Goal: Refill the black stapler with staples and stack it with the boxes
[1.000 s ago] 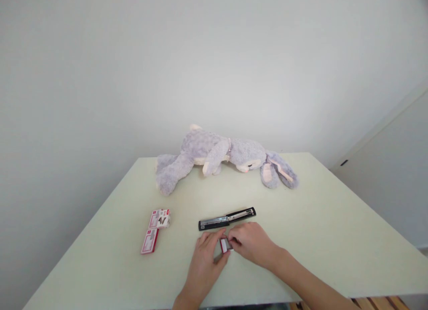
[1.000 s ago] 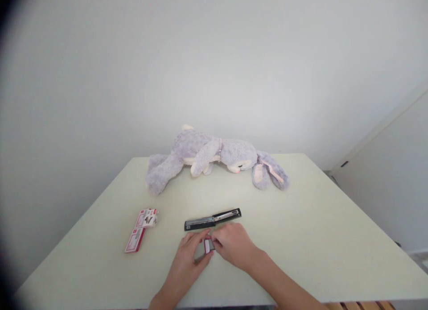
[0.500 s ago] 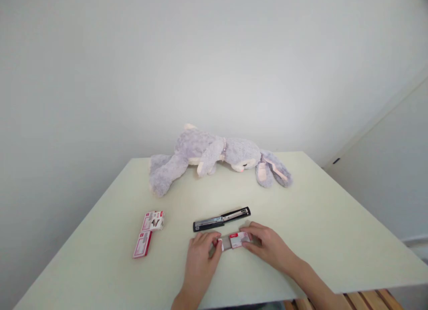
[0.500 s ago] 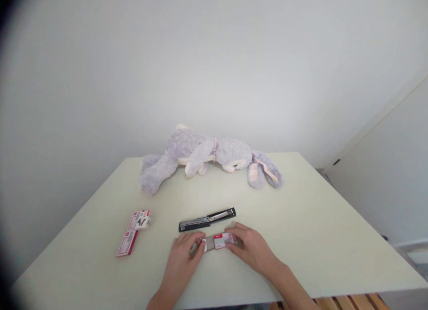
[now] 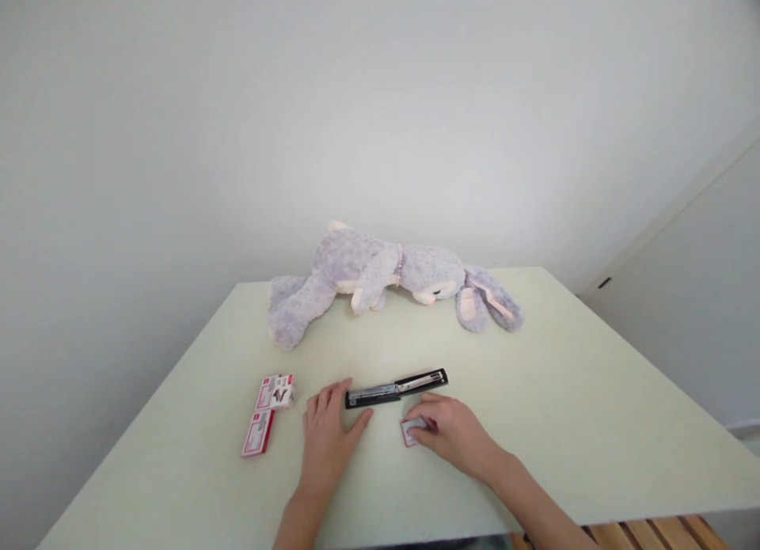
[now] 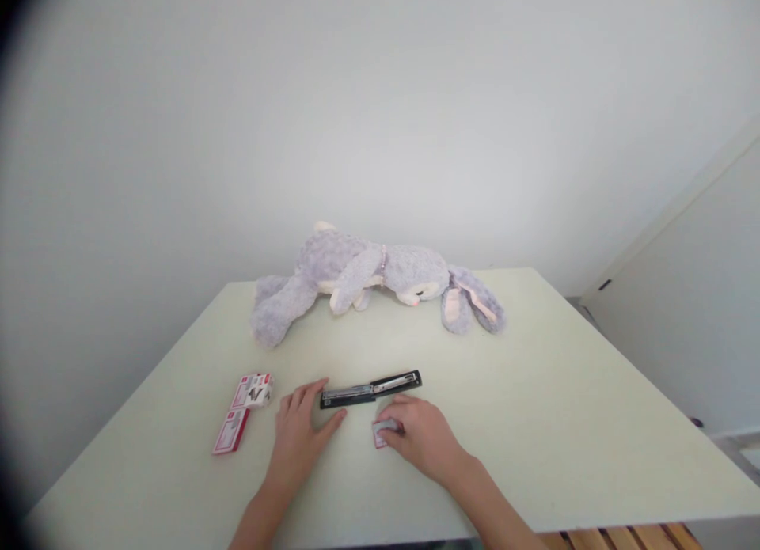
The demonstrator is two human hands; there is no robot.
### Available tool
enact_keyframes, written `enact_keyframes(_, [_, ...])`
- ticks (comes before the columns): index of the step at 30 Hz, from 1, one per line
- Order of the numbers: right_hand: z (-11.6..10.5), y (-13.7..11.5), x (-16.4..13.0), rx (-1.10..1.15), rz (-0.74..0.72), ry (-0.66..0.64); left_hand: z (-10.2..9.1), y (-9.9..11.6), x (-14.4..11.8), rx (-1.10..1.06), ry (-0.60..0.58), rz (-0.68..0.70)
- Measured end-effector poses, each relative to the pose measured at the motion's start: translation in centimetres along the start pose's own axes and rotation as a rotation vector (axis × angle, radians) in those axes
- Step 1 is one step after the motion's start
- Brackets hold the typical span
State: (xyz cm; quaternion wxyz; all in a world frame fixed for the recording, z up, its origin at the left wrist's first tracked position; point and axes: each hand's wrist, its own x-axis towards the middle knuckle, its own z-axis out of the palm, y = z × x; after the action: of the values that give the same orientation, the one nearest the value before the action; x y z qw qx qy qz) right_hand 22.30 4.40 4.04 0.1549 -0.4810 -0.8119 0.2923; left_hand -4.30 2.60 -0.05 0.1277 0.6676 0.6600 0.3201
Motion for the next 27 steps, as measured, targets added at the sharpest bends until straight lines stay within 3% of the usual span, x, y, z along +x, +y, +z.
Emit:
enact_keyframes(3, [0.0, -0.9, 0.9, -0.013, -0.043, 0.007, 0.2, 0.1, 0.7, -0.006, -0.111, 0.065])
enact_keyframes(7, [-0.3, -1.6, 1.8, -0.050, -0.089, 0.030, 0.9, 1.4, -0.4, -0.023, -0.185, 0.103])
enact_keyframes(11, [-0.3, -1.3, 2.4, -0.086, -0.126, 0.007, 1.3, 2.3, -1.5, -0.025, -0.195, 0.101])
enact_keyframes(21, [0.2, -1.6, 3.0, -0.126, -0.135, -0.043, 0.9, 2.4, -1.3, -0.032, -0.204, 0.098])
enact_keyframes(27, [0.2, -1.5, 2.4, -0.086, 0.005, 0.024, 1.0, 2.4, -1.5, -0.032, -0.202, 0.095])
